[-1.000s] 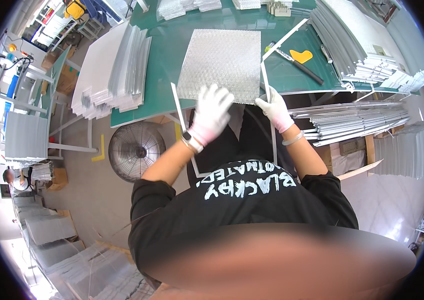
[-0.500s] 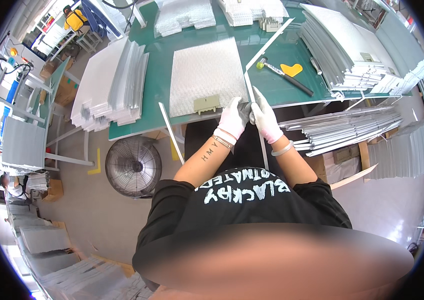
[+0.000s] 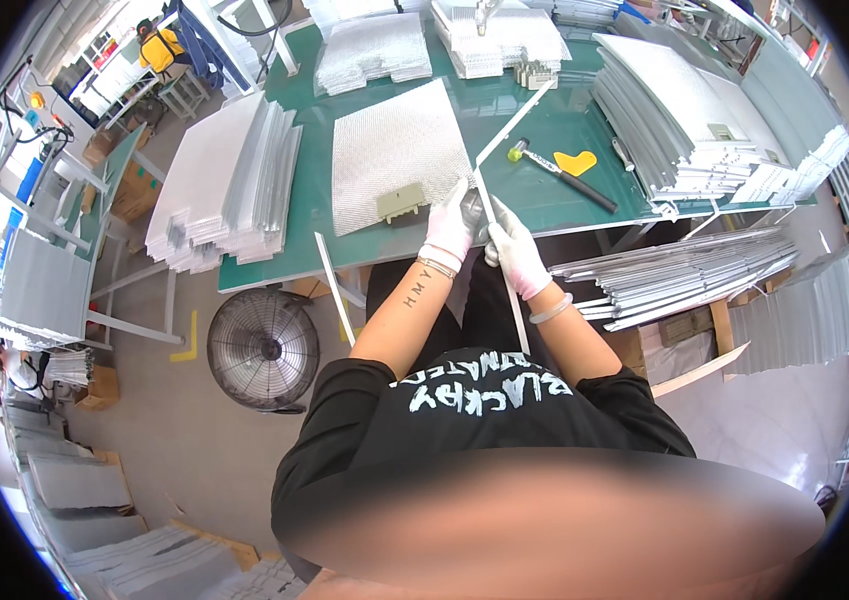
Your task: Assembling metal frames onto mesh filter pads using a hammer and a power drill.
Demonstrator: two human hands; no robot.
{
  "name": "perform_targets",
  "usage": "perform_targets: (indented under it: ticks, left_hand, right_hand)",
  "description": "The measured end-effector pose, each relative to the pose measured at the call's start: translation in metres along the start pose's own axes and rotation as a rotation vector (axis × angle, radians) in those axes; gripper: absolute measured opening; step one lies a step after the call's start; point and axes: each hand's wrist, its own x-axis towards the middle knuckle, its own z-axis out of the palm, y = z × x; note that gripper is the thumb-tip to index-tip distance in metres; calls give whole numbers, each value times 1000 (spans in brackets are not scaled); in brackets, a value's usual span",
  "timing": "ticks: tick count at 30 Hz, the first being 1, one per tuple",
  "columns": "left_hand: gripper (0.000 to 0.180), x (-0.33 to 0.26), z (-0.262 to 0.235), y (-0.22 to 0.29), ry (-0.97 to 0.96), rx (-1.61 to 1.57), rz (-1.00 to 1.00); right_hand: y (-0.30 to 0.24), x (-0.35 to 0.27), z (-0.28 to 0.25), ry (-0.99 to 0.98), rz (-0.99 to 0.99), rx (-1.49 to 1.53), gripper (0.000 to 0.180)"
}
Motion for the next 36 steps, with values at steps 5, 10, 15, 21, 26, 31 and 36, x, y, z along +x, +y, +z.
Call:
perform_targets:
  ticks: [5,10,15,21,26,31,36]
  left_hand:
    - [32,6,16,1,9,54,14]
    - [30,4,15,4,162,-121,-218]
    - [26,8,-2,-7,27,628,150]
    - [22,14,11,-13,124,134,-20]
    - [26,14,3,-8,158,235,-86]
    - [32,5,19,9,-44,1049,319]
    - [22,1,37,21,-182,1411,64]
  right_hand:
    - [6,1,-12,-11,3,27,53]
    - [-4,2,-7,8,-5,22,56]
    - [8,9,-8,66,-90,-186,54]
    - [45,17,-38,111,-247,-569,52]
    - [5,11,-12,11,-41,-317,52]
    - [-25,24,-9,-87,-13,-354,51]
    - [-44,89,-19,-84,2,-546,35]
